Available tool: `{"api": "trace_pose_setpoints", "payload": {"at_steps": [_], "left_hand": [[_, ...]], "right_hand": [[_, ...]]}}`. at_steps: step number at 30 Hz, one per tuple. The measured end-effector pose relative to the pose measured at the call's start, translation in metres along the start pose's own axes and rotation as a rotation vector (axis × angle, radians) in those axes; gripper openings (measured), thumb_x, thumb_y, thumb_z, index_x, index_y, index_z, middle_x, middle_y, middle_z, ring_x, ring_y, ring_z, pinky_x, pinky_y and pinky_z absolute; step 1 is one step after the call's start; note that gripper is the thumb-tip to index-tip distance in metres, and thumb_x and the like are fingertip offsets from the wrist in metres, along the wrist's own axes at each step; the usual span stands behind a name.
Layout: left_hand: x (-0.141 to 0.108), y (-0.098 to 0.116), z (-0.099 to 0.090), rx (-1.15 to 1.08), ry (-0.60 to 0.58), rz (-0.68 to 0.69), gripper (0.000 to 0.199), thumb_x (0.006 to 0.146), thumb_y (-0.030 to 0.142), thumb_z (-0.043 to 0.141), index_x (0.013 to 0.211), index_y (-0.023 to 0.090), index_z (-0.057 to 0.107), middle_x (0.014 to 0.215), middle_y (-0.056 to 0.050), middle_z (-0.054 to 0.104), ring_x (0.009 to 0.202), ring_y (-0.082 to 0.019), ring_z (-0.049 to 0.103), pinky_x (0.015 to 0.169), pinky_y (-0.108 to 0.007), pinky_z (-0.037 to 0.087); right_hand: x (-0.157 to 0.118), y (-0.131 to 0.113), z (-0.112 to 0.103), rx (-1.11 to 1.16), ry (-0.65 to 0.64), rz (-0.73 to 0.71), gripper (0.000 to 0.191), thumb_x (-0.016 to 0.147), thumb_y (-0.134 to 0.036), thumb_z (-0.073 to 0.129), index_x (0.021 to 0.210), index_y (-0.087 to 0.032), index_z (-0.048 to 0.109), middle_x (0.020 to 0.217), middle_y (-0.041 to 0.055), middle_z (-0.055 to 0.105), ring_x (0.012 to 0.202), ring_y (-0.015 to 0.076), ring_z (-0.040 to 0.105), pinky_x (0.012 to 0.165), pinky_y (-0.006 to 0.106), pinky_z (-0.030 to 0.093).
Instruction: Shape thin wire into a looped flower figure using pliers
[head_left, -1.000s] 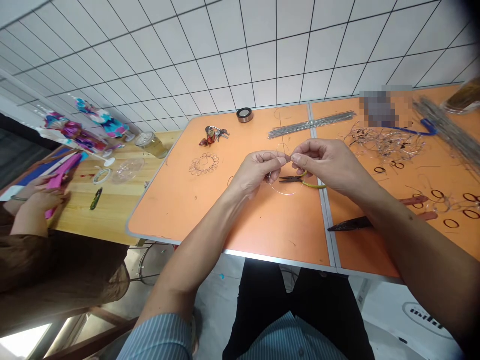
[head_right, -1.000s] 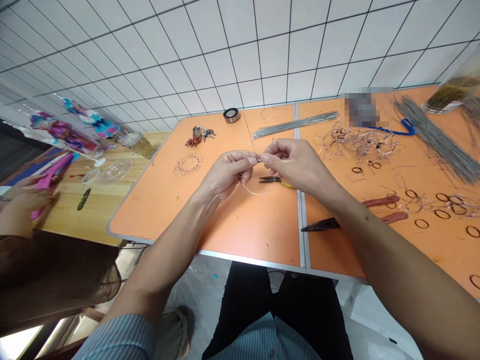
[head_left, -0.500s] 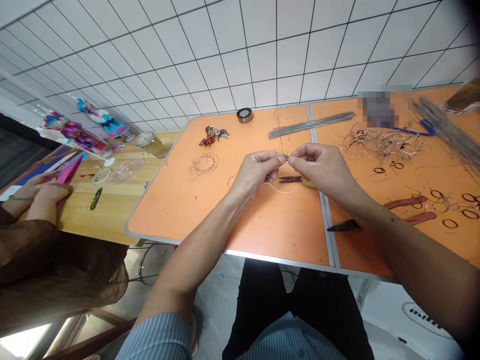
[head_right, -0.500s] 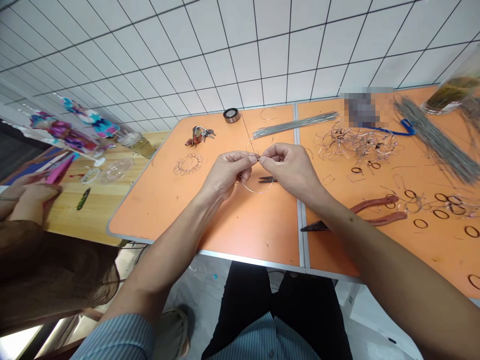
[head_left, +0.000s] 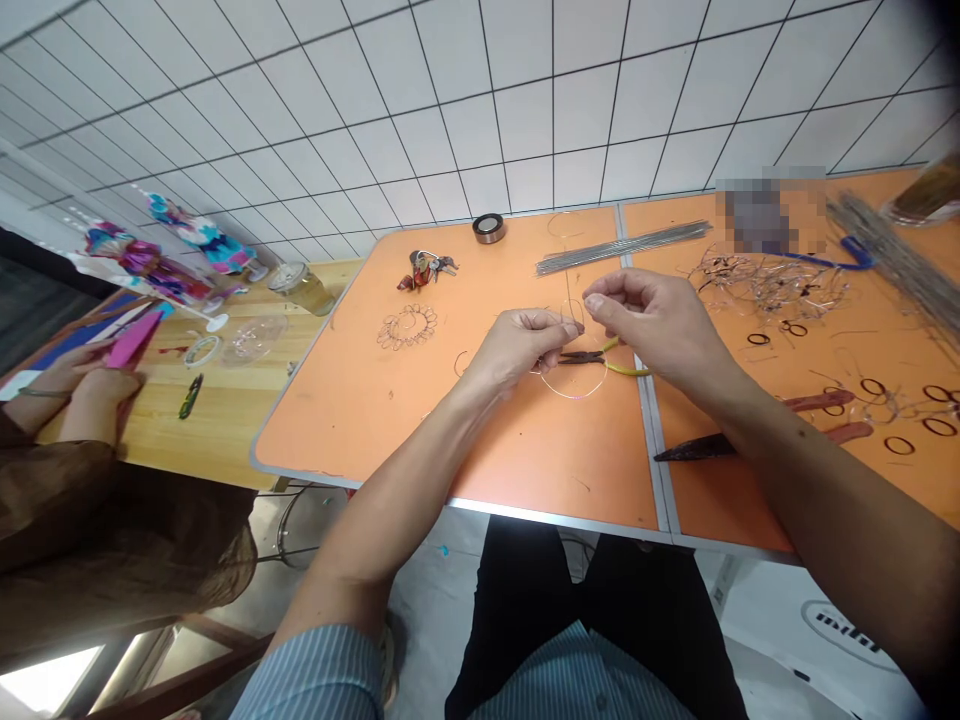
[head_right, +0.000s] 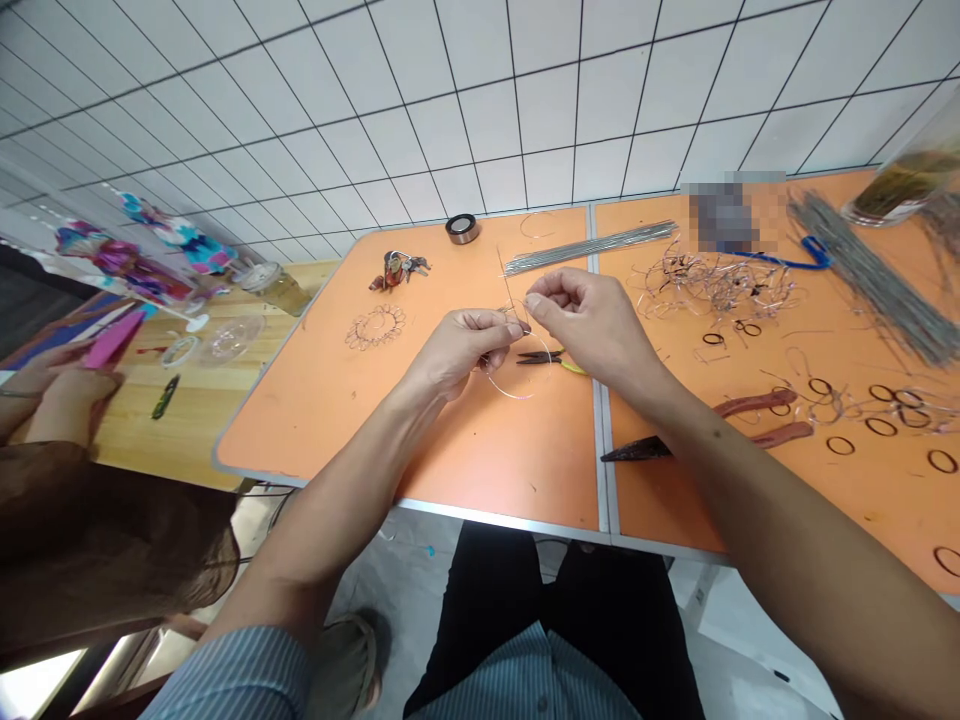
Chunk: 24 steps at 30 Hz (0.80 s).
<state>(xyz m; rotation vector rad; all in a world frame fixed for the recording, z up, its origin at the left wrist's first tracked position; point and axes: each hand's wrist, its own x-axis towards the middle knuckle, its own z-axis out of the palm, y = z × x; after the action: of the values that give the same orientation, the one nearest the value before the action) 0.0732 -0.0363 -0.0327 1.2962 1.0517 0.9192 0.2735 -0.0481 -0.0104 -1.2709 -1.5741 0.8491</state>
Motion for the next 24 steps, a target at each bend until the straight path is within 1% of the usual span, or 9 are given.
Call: {"api": "trace_pose_setpoints", "payload": {"at_steps": [2,5,10,12,14,17,20,22,24], "left_hand": [[0.0,-0.002,0.0,0.026,-0.052,0.004,0.035,0.081,0.042,0.092,0.065,0.018,0.072,0.057,0.002,0.058,0.055,-0.008,0.047,0.057,-0.026,0.034],[0.001,-0.005,0.001,0.051,-0.09,0.003,0.036,0.083,0.04,0.09,0.062,0.019,0.071,0.057,0.001,0.058,0.056,-0.008,0.047,0.057,-0.027,0.035],[0.001,-0.004,0.0,0.053,-0.136,-0.033,0.025,0.083,0.041,0.092,0.078,0.018,0.082,0.058,0.003,0.06,0.054,-0.008,0.047,0.057,-0.026,0.038],[0.0,-0.002,-0.001,0.045,-0.157,-0.035,0.024,0.084,0.04,0.093,0.083,0.018,0.084,0.061,0.003,0.062,0.057,-0.008,0.052,0.059,-0.025,0.041],[-0.001,0.001,-0.003,0.019,-0.16,-0.034,0.025,0.086,0.041,0.093,0.092,0.018,0.085,0.067,0.001,0.067,0.062,-0.009,0.058,0.062,-0.024,0.045],[-0.003,0.004,-0.007,-0.042,-0.113,-0.035,0.04,0.087,0.05,0.094,0.108,0.018,0.085,0.083,-0.002,0.076,0.069,-0.01,0.067,0.07,-0.025,0.053],[-0.003,0.005,-0.011,-0.118,-0.077,-0.042,0.058,0.084,0.062,0.096,0.12,0.019,0.082,0.099,-0.005,0.081,0.075,-0.012,0.073,0.078,-0.028,0.058],[-0.004,0.008,-0.011,-0.16,-0.067,-0.044,0.065,0.082,0.063,0.098,0.125,0.019,0.08,0.104,-0.006,0.081,0.079,-0.013,0.075,0.082,-0.029,0.059],[-0.006,0.013,-0.01,-0.193,-0.05,-0.042,0.068,0.079,0.061,0.1,0.128,0.02,0.078,0.107,-0.006,0.081,0.082,-0.013,0.075,0.084,-0.03,0.059]], "right_hand": [[0.001,-0.001,-0.003,0.002,-0.021,-0.04,0.01,0.093,-0.032,0.079,0.096,-0.024,0.082,0.093,0.0038,0.08,0.079,0.0195,0.066,0.074,0.035,0.053],[0.002,-0.001,-0.003,0.001,-0.059,-0.058,0.008,0.089,-0.03,0.08,0.094,-0.024,0.083,0.091,0.0033,0.079,0.081,0.0205,0.067,0.073,0.035,0.053],[0.002,0.002,-0.002,-0.031,-0.112,-0.026,0.002,0.086,-0.024,0.079,0.085,-0.024,0.081,0.081,0.0018,0.076,0.075,0.0195,0.064,0.068,0.034,0.05],[0.002,0.001,-0.002,-0.032,-0.104,-0.019,0.002,0.086,-0.023,0.078,0.084,-0.024,0.079,0.078,0.0011,0.074,0.072,0.0182,0.062,0.067,0.034,0.05],[0.002,0.0,-0.004,-0.016,-0.083,-0.019,0.003,0.086,-0.022,0.079,0.084,-0.024,0.078,0.077,0.0007,0.072,0.071,0.0172,0.061,0.067,0.033,0.051],[0.001,-0.003,-0.006,0.03,-0.027,0.002,0.003,0.087,-0.023,0.08,0.085,-0.024,0.077,0.079,0.001,0.072,0.071,0.017,0.062,0.066,0.033,0.052],[-0.001,-0.006,-0.008,0.084,0.032,0.024,0.005,0.089,-0.025,0.081,0.086,-0.025,0.077,0.082,0.0018,0.072,0.071,0.0172,0.062,0.065,0.033,0.054],[-0.002,-0.009,-0.009,0.106,0.064,0.014,0.006,0.089,-0.026,0.083,0.087,-0.025,0.076,0.086,0.0024,0.074,0.071,0.0168,0.061,0.065,0.033,0.055],[-0.003,-0.011,-0.009,0.124,0.084,-0.004,0.007,0.089,-0.027,0.083,0.089,-0.025,0.077,0.09,0.0029,0.075,0.071,0.0161,0.061,0.065,0.032,0.055]]}}
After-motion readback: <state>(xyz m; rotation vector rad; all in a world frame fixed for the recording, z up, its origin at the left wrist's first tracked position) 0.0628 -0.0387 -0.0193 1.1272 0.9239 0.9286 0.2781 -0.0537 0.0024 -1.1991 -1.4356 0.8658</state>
